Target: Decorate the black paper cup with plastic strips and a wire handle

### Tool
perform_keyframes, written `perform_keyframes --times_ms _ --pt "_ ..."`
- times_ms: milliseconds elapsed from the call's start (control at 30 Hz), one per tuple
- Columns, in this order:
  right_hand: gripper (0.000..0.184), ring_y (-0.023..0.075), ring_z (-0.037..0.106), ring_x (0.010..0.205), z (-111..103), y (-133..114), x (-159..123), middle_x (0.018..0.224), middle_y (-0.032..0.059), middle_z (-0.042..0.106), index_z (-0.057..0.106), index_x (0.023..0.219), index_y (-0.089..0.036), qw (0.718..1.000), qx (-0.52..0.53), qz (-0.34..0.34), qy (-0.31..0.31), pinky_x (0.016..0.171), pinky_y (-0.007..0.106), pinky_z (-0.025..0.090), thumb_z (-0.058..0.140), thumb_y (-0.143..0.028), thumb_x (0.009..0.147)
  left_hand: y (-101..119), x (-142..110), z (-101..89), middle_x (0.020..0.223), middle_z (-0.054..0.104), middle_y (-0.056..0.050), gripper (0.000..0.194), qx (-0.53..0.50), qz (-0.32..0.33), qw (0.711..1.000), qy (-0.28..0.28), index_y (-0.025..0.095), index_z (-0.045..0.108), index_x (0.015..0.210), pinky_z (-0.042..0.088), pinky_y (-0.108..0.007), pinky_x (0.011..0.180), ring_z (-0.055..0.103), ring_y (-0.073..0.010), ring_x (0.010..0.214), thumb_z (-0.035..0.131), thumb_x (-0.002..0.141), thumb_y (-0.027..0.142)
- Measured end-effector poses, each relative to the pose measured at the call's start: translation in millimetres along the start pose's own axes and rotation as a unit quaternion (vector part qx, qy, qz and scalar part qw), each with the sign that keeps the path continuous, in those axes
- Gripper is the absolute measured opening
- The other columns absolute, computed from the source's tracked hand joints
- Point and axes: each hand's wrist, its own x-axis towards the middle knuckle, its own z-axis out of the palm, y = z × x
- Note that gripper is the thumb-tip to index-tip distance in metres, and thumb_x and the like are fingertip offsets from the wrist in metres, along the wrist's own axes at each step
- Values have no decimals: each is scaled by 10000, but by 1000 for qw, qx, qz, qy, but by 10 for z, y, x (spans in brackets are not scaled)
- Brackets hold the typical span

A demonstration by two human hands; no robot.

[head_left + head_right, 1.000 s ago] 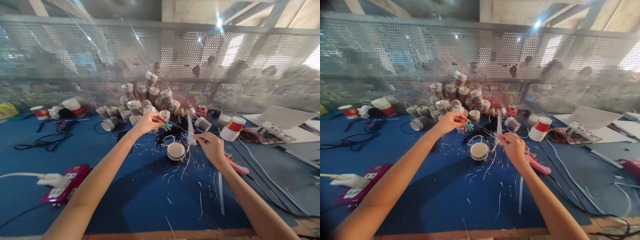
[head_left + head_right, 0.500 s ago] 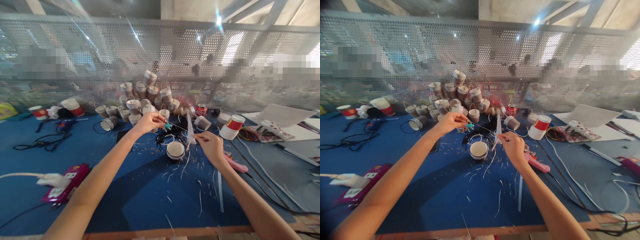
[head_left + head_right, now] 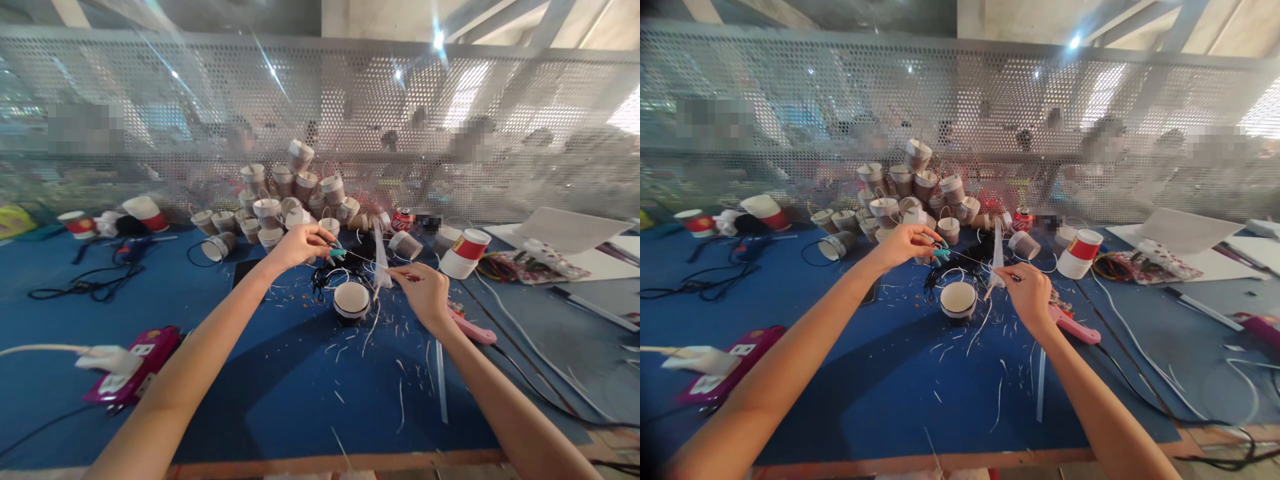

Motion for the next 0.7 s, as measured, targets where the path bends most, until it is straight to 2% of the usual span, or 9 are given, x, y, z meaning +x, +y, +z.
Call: perform_keyframes --times_ms 700 --pt "183 167 617 605 31 23 4 687 25 706 738 686 -216 998 57 34 13 575 286 442 661 -370 745 56 -21 46 695 689 -36 292 4 -11 1000 -9 148 628 901 493 -294 678 655 -153 670 721 632 212"
